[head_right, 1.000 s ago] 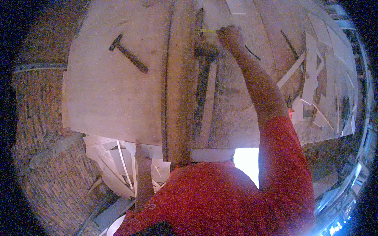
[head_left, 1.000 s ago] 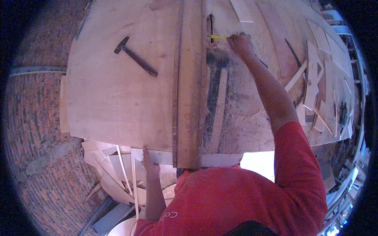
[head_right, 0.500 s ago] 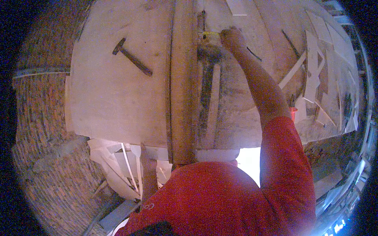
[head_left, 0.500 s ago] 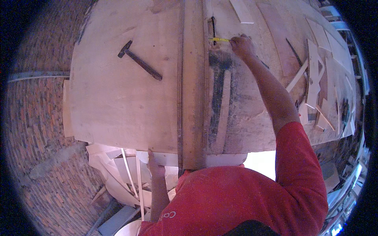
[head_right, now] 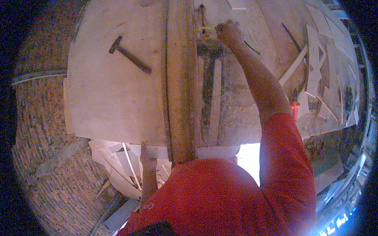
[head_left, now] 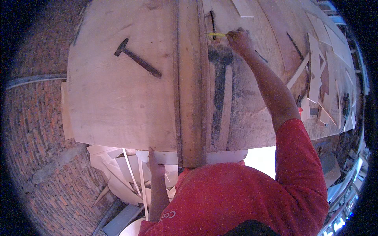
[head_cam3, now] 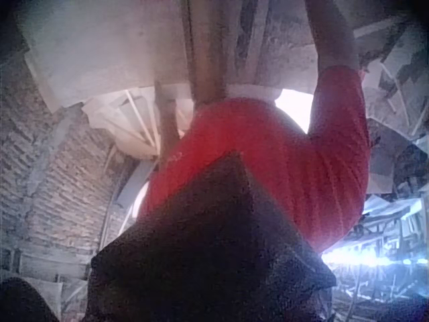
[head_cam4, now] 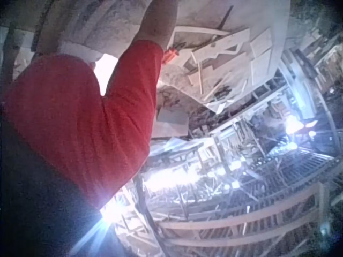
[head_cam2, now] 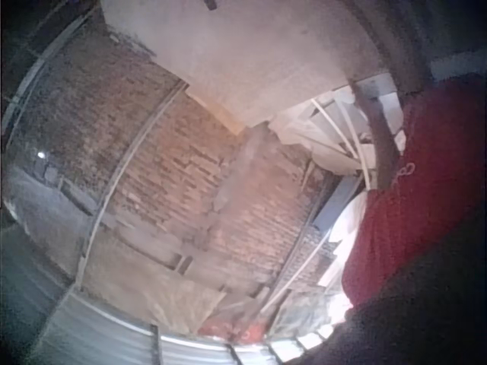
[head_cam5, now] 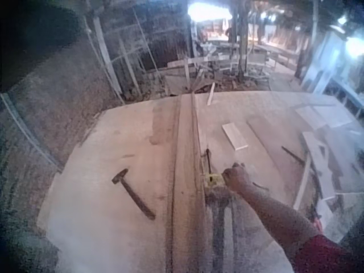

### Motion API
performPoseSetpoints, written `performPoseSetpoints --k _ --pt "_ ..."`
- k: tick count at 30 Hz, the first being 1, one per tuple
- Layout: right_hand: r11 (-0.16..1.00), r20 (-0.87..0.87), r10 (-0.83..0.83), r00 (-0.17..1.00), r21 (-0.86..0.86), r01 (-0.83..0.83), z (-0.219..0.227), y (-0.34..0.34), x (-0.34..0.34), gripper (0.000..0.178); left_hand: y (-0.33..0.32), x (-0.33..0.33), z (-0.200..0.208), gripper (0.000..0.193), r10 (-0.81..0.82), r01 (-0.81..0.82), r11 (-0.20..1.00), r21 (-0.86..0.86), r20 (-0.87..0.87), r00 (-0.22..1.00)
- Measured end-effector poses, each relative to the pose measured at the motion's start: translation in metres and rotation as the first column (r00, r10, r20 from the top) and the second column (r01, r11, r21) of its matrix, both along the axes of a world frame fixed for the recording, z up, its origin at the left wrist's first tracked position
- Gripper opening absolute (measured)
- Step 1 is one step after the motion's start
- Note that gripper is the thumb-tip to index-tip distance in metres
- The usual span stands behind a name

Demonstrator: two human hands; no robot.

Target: The person measures and marks wooden pieces, then uses a hammer to drive nails into them to assemble a wooden frame. The person also uses pliers to adjust nails and a tape measure to verify dimensions.

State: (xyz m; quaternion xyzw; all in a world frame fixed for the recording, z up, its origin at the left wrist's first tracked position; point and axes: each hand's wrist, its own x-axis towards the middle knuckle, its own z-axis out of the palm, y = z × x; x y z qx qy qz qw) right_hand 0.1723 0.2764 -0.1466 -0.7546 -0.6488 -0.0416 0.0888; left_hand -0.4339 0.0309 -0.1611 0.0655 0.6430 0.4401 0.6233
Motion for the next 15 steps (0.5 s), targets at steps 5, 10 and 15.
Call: performPoseSetpoints --k 5,10,15 --pt "0.998 -0.050 -0.057 0.997 0.004 0.057 0.003 -0.001 -0.003 0.027 0.000 -0.007 -0.001 0.056 -0.040 0.041 0.999 -0.017 0.054 0.998" --pt "0.996 -0.037 -0.085 0.996 -0.036 0.084 0.016 -0.005 -0.011 0.030 0.003 -0.008 -0.001 0.056 -0.067 0.069 0.997 -0.036 0.040 0.997" --pt "0.987 -0.093 -0.157 0.983 -0.035 0.154 0.011 -0.002 -0.013 0.033 0.004 -0.003 0.004 0.053 -0.049 0.051 0.998 -0.030 0.070 0.996"
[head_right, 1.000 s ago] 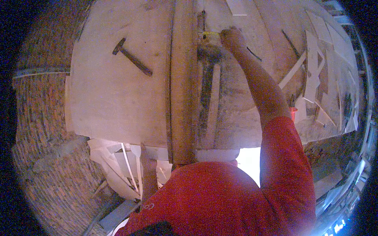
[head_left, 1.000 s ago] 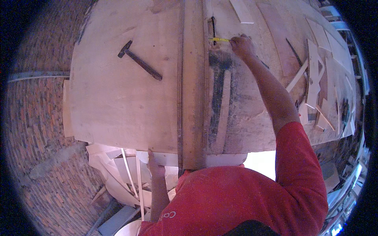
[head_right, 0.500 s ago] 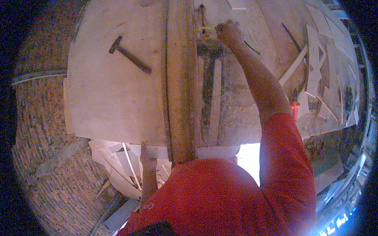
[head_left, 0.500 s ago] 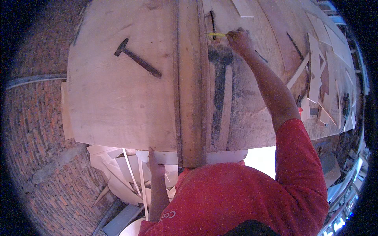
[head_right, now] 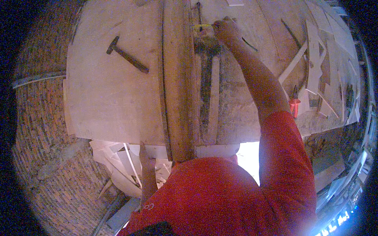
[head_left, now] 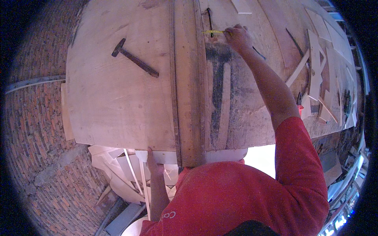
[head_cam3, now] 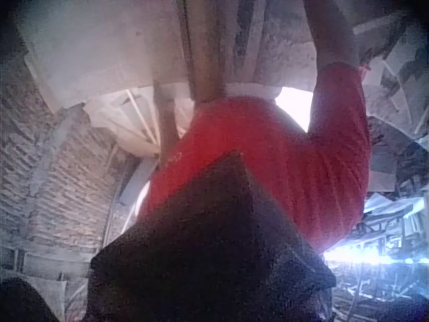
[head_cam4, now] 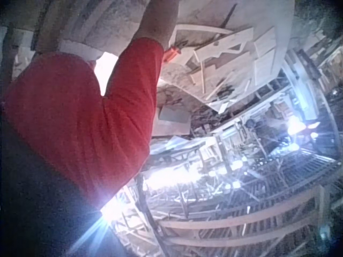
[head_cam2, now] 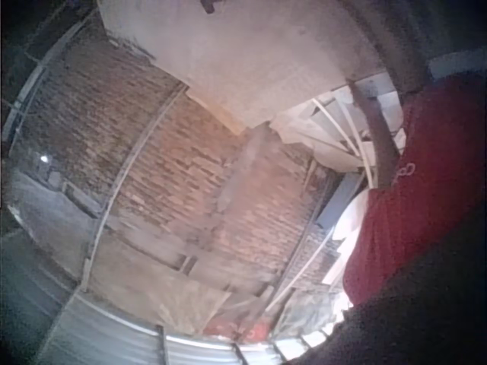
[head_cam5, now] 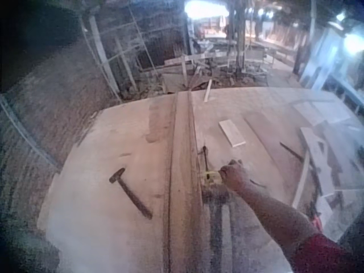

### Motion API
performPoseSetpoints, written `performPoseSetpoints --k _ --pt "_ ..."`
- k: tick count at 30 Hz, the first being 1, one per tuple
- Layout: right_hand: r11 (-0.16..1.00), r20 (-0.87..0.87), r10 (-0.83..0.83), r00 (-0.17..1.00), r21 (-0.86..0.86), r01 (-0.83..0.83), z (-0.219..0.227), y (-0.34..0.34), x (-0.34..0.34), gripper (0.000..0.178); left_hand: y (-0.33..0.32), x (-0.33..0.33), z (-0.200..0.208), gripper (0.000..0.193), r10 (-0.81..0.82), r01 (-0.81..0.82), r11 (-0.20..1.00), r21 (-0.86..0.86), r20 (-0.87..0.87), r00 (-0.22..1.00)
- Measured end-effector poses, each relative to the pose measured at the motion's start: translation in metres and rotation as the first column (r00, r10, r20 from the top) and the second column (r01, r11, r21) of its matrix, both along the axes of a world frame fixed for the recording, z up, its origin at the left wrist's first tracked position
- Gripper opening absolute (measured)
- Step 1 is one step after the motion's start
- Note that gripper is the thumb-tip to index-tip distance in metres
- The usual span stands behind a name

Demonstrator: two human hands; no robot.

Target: The person measures and marks wooden pieces, then uses a hammer to drive nails into them to assemble a wooden frame. The person also uses pliers to adjust nails and a tape measure to verify dimensions.

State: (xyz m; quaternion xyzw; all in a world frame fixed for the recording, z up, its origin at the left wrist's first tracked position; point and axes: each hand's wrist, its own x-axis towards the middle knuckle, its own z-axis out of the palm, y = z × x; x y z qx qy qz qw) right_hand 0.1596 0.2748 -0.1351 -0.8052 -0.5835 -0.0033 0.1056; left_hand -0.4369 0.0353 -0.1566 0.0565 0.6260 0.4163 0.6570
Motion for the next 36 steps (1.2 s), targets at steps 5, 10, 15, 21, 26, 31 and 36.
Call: performPoseSetpoints --k 5,10,15,21,26,31,36 --pt "0.999 -0.038 -0.025 0.999 -0.028 0.024 -0.018 0.003 0.013 0.031 0.004 0.000 0.001 0.052 -0.010 0.010 1.000 -0.021 0.017 1.000" --pt "0.997 -0.032 -0.049 0.998 -0.053 0.047 0.003 -0.002 -0.003 0.029 0.000 -0.009 -0.008 0.052 0.003 -0.003 1.000 -0.015 -0.017 1.000" --pt "0.996 0.041 0.041 0.998 -0.079 -0.037 0.009 -0.002 -0.004 0.029 -0.003 -0.007 -0.008 0.056 0.031 -0.034 0.999 -0.041 -0.070 0.997" --pt "0.999 -0.091 -0.011 0.996 0.044 0.015 -0.013 0.000 0.007 0.029 -0.005 0.000 -0.004 0.057 0.002 -0.001 1.000 0.006 -0.109 0.994" --pt "0.998 -0.053 0.009 0.999 0.067 -0.005 -0.016 0.000 0.012 0.030 -0.003 -0.005 -0.004 0.057 -0.009 0.009 1.000 -0.006 -0.072 0.997" --pt "0.996 -0.068 -0.072 0.995 0.053 0.076 -0.007 -0.003 -0.003 0.029 -0.006 -0.008 -0.008 0.058 0.033 -0.035 0.999 -0.016 -0.084 0.996" --pt "0.993 0.019 0.100 0.995 0.060 -0.101 -0.036 0.006 0.027 0.027 -0.002 -0.009 -0.010 0.058 0.010 -0.013 1.000 -0.023 -0.101 0.995"
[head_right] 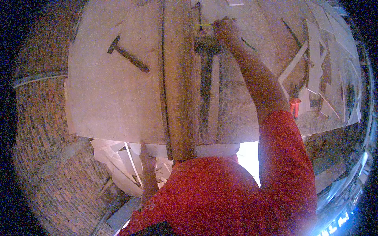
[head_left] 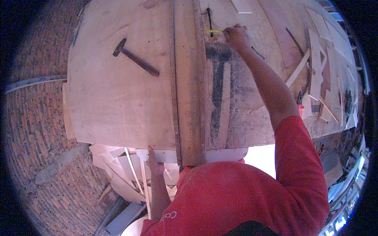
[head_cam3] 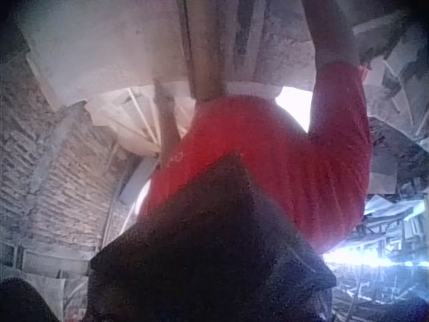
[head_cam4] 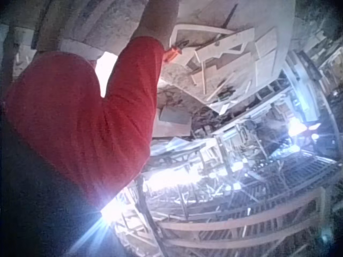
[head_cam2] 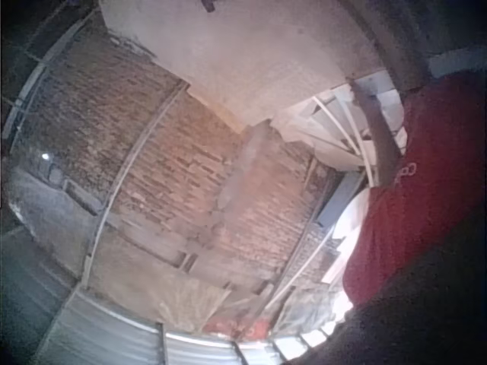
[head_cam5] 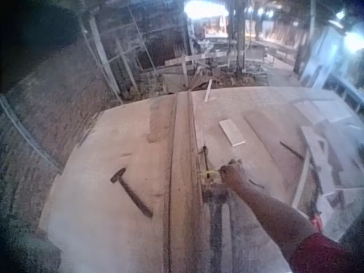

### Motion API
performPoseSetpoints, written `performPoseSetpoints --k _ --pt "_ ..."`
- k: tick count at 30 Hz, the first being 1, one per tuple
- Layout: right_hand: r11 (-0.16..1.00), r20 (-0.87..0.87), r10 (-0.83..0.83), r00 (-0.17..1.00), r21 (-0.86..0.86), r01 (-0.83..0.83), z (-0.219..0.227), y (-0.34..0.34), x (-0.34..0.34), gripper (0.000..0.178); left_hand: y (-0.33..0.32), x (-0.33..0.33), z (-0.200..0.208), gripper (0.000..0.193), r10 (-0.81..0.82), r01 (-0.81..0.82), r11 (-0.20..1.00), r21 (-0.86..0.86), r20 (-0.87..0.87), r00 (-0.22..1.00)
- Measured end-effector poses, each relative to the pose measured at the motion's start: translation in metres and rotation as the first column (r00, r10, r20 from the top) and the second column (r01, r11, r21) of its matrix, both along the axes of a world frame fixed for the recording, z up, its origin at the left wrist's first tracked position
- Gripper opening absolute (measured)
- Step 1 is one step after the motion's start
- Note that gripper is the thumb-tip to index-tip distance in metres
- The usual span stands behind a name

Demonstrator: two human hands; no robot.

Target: The person measures and marks wooden pieces, then uses a hammer to drive nails into them to assemble a wooden frame. The person also uses pliers to adjust nails and a tape measure to verify dimensions.

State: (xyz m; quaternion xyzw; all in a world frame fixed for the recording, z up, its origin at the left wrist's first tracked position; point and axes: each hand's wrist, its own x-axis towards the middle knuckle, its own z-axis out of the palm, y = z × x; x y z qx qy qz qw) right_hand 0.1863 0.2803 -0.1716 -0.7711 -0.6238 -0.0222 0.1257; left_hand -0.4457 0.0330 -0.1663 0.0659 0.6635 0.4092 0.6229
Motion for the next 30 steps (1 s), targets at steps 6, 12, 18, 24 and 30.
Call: performPoseSetpoints --k 6,12,18,24,30 --pt "0.997 -0.060 -0.059 0.996 0.041 0.061 0.014 -0.005 -0.011 0.027 -0.001 -0.002 -0.001 0.058 0.003 -0.003 1.000 -0.002 -0.002 1.000" --pt "0.997 -0.051 -0.052 0.997 0.049 0.055 0.018 -0.004 -0.017 0.027 -0.001 -0.001 -0.004 0.058 0.015 -0.015 0.999 0.046 -0.001 1.000" --pt "0.993 -0.044 -0.061 0.997 0.101 0.065 0.011 -0.003 -0.017 0.027 0.000 -0.003 -0.004 0.057 0.037 -0.037 0.999 -0.008 0.014 0.999" --pt "0.996 -0.057 -0.056 0.997 0.060 0.059 0.006 -0.001 -0.012 0.027 0.000 -0.001 0.000 0.059 -0.003 0.004 1.000 -0.023 0.049 0.999" --pt "0.998 0.149 0.067 0.987 -0.011 -0.066 -0.010 0.001 0.005 0.028 -0.011 -0.008 -0.006 0.058 -0.235 0.243 0.970 0.019 -0.185 0.954"
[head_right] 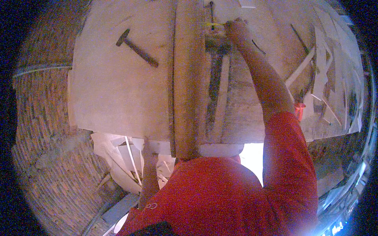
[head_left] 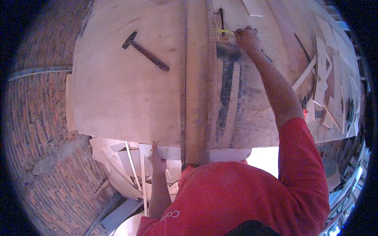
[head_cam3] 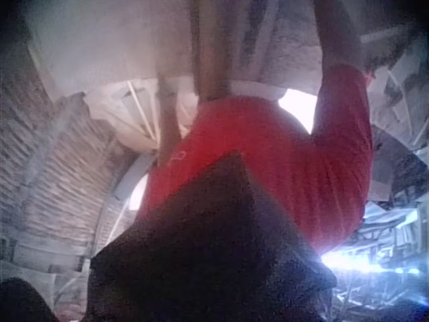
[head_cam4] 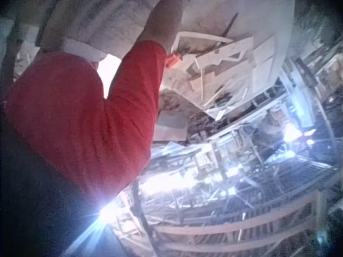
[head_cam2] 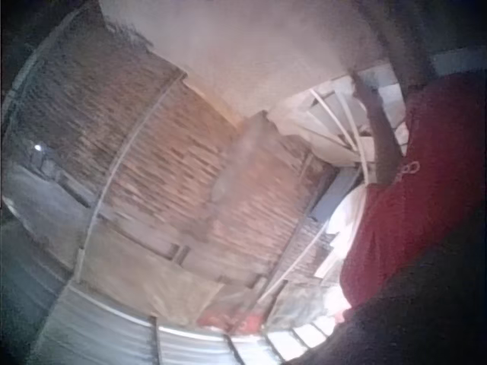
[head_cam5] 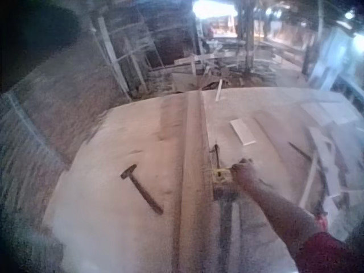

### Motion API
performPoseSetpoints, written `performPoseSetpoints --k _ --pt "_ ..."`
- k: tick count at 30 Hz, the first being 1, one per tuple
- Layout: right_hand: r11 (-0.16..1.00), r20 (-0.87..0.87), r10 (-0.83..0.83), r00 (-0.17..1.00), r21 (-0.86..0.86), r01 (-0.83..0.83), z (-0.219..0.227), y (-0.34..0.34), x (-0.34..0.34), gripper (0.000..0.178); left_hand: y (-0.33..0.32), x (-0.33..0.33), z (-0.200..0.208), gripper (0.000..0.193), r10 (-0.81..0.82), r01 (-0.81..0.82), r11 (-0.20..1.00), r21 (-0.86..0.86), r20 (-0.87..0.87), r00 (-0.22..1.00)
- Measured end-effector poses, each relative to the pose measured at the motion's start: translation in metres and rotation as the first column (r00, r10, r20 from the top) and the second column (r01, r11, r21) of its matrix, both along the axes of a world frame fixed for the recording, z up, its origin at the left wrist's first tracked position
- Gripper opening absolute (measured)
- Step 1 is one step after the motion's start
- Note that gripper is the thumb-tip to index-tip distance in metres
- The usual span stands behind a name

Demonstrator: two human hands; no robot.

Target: The person measures and marks wooden pieces, then uses a hammer to drive nails into them to assemble a wooden frame. The person also uses pliers to adjust nails and a tape measure to verify dimensions.

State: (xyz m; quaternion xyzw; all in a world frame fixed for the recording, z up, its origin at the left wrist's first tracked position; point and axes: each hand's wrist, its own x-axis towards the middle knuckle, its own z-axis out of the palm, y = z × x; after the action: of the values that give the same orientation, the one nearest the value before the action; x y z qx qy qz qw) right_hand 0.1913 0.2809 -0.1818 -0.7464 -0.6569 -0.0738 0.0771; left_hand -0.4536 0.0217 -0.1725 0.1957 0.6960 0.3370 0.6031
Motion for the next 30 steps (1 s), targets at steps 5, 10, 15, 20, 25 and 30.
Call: performPoseSetpoints --k 5,10,15,20,25,30 --pt "0.991 -0.033 -0.097 0.995 -0.091 0.093 0.027 -0.001 -0.022 0.028 0.006 0.008 0.001 0.057 0.295 -0.288 0.955 -0.069 0.127 0.947" --pt "0.994 0.013 -0.092 0.996 -0.051 0.093 0.027 -0.001 -0.022 0.026 0.007 0.011 0.004 0.057 0.248 -0.241 0.966 -0.093 0.063 0.967" --pt "0.993 -0.071 -0.120 0.990 -0.028 0.118 0.030 -0.001 -0.026 0.025 0.009 0.022 0.012 0.057 0.320 -0.312 0.945 -0.101 0.076 0.944" --pt "0.994 -0.093 -0.109 0.990 -0.003 0.109 0.001 0.003 0.001 0.028 0.013 0.021 0.011 0.055 0.290 -0.280 0.954 -0.108 0.101 0.952" --pt "0.979 -0.167 -0.204 0.964 -0.044 0.200 0.028 0.002 -0.022 0.036 0.011 0.018 0.014 0.058 0.245 -0.238 0.969 -0.058 0.197 0.949" --pt "0.865 -0.800 -0.452 0.395 -0.286 0.412 0.083 -0.036 -0.080 0.053 0.010 0.019 0.023 0.062 0.264 -0.251 0.960 -0.127 0.102 0.959"
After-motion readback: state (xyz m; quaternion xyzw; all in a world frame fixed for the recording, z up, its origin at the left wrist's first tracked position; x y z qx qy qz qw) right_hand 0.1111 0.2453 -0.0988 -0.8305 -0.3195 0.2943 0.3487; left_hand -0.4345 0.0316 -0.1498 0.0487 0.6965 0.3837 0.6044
